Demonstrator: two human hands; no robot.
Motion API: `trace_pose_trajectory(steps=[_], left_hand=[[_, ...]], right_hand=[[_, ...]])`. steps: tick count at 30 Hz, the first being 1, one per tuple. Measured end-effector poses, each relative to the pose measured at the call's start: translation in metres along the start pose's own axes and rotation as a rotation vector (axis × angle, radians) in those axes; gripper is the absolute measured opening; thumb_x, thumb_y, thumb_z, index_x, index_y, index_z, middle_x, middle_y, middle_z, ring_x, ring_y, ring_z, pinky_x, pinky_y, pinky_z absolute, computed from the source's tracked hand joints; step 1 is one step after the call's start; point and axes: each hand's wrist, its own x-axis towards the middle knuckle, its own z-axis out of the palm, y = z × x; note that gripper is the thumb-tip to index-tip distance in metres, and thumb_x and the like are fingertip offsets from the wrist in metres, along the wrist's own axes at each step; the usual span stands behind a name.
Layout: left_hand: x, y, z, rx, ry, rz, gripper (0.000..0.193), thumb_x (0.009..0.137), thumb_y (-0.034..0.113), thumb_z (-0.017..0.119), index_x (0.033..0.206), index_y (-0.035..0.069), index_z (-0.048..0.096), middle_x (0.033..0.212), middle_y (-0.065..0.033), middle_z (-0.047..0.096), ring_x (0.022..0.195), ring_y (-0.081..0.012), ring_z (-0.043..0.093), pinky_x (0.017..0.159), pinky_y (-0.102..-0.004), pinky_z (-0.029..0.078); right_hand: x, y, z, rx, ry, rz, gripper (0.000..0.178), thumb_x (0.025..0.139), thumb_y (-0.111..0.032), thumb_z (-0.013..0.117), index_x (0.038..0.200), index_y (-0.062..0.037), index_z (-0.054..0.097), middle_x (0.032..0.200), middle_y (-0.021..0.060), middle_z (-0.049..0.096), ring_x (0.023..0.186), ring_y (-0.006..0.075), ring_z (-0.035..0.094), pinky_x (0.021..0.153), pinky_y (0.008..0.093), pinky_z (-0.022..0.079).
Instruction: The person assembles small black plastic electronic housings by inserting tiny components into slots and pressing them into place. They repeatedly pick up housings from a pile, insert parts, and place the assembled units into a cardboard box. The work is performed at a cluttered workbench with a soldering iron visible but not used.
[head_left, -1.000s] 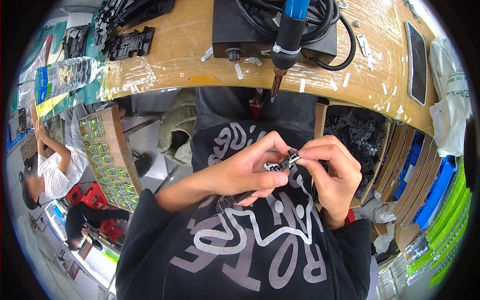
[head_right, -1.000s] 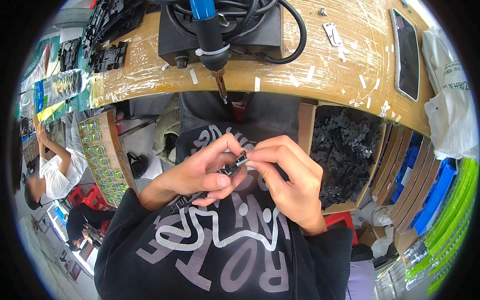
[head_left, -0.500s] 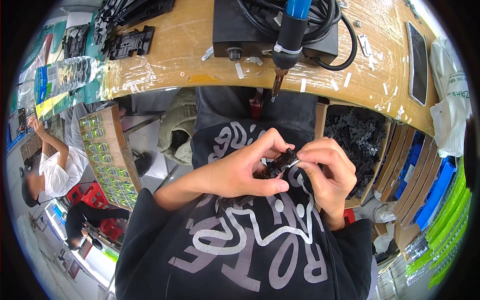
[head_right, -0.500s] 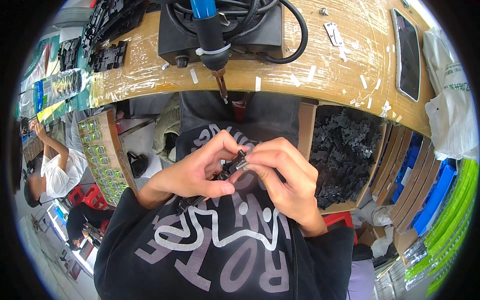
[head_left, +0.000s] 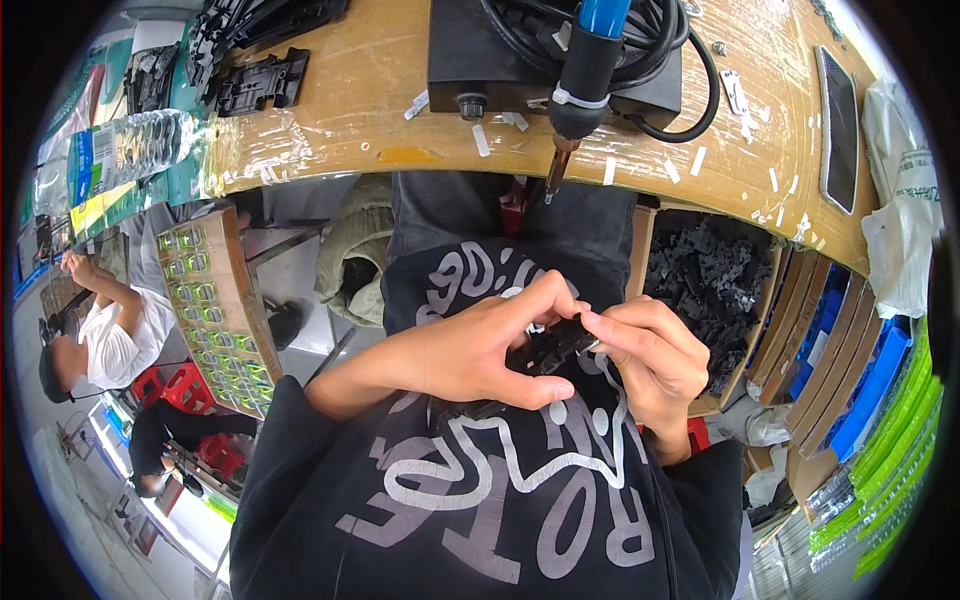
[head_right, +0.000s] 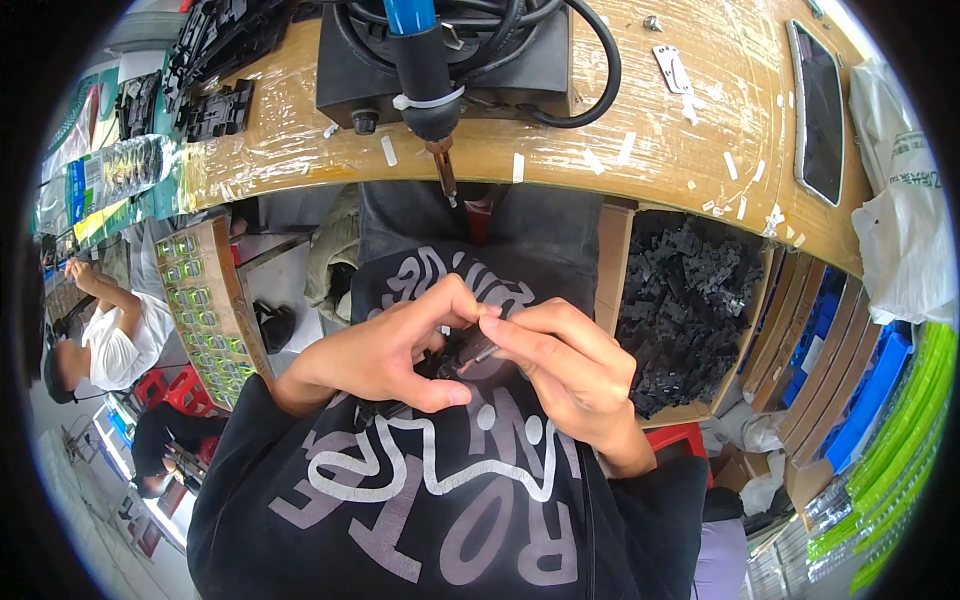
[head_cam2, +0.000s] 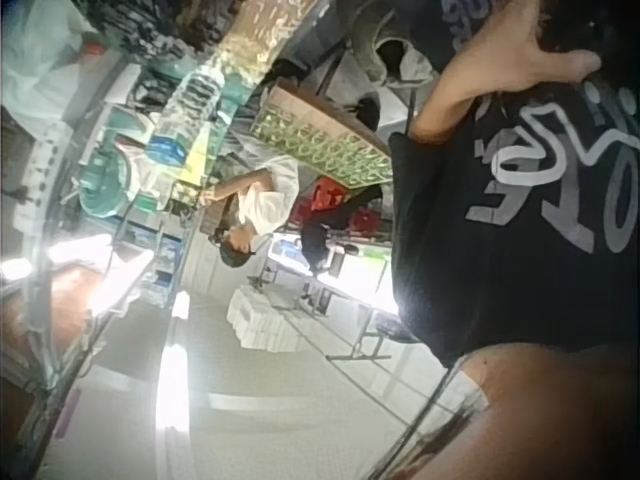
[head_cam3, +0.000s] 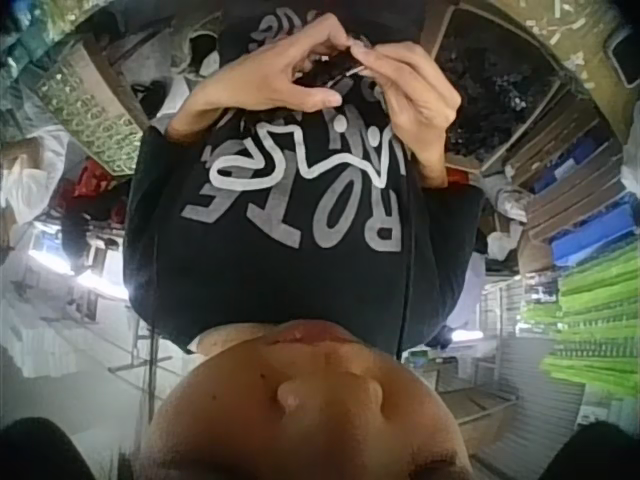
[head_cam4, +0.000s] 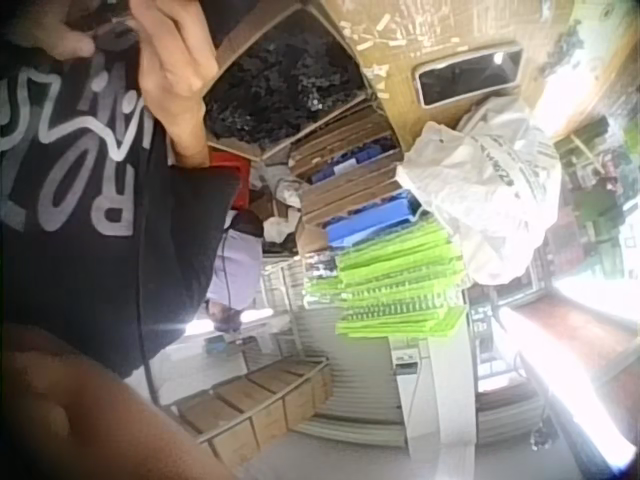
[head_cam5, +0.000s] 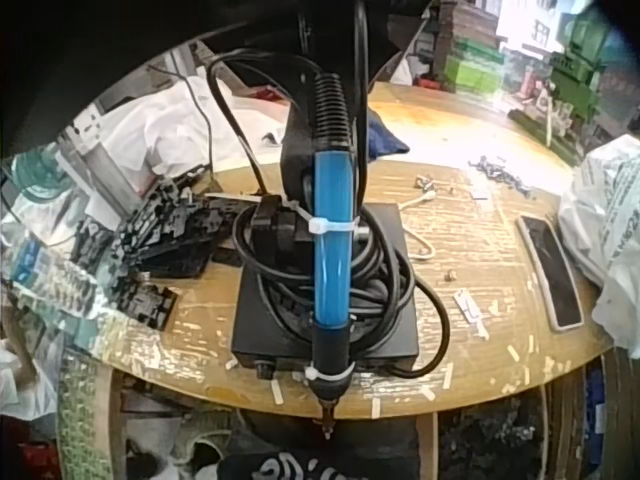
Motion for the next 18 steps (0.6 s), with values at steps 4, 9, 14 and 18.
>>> trace_pose_trajectory(steps=[4, 9, 14, 18], left_hand=[[0.002, 0.0, -0.001, -0.031, -0.042, 0.0, 0.047, 0.068, 0.01, 0.065, 0.102, 0.003, 0.034, 0.097, -0.0052, 0.042, 0.08, -0.006, 0.042, 0.058, -0.021, 0.038], [0.001, -0.004, 0.001, 0.01, -0.04, 0.017, 0.045, 0.069, 0.01, 0.064, 0.102, 0.003, 0.034, 0.095, -0.0044, 0.043, 0.068, -0.0044, 0.039, 0.053, -0.0192, 0.034], [0.004, -0.007, 0.001, -0.19, -0.024, 0.036, 0.045, 0.073, 0.015, 0.062, 0.107, 0.002, 0.034, 0.096, -0.0067, 0.048, 0.067, -0.0047, 0.041, 0.056, -0.0185, 0.035], [0.008, -0.016, 0.001, -0.69, 0.005, -0.073, 0.045, 0.077, 0.019, 0.057, 0.112, 0.0, 0.035, 0.087, -0.0069, 0.052, 0.077, -0.0058, 0.048, 0.064, -0.0184, 0.039]], right_hand=[[-0.002, 0.002, 0.001, -0.042, 0.014, -0.038, 0.027, 0.059, 0.009, 0.063, 0.084, 0.0039, 0.06, 0.073, 0.0104, 0.054, 0.061, 0.0191, 0.054, 0.052, 0.0257, 0.044], [0.0, -0.002, -0.002, -0.04, -0.013, -0.003, 0.025, 0.058, 0.009, 0.063, 0.083, 0.004, 0.06, 0.072, 0.0108, 0.055, 0.06, 0.0193, 0.055, 0.051, 0.0258, 0.044], [0.002, 0.003, -0.001, -0.03, 0.016, -0.051, 0.025, 0.057, 0.008, 0.063, 0.082, 0.0037, 0.061, 0.072, 0.0107, 0.055, 0.059, 0.019, 0.055, 0.05, 0.0253, 0.044], [0.004, 0.013, -0.003, 0.035, 0.05, -0.149, 0.025, 0.056, 0.007, 0.063, 0.081, 0.0035, 0.062, 0.072, 0.0103, 0.055, 0.059, 0.0182, 0.054, 0.051, 0.025, 0.044]])
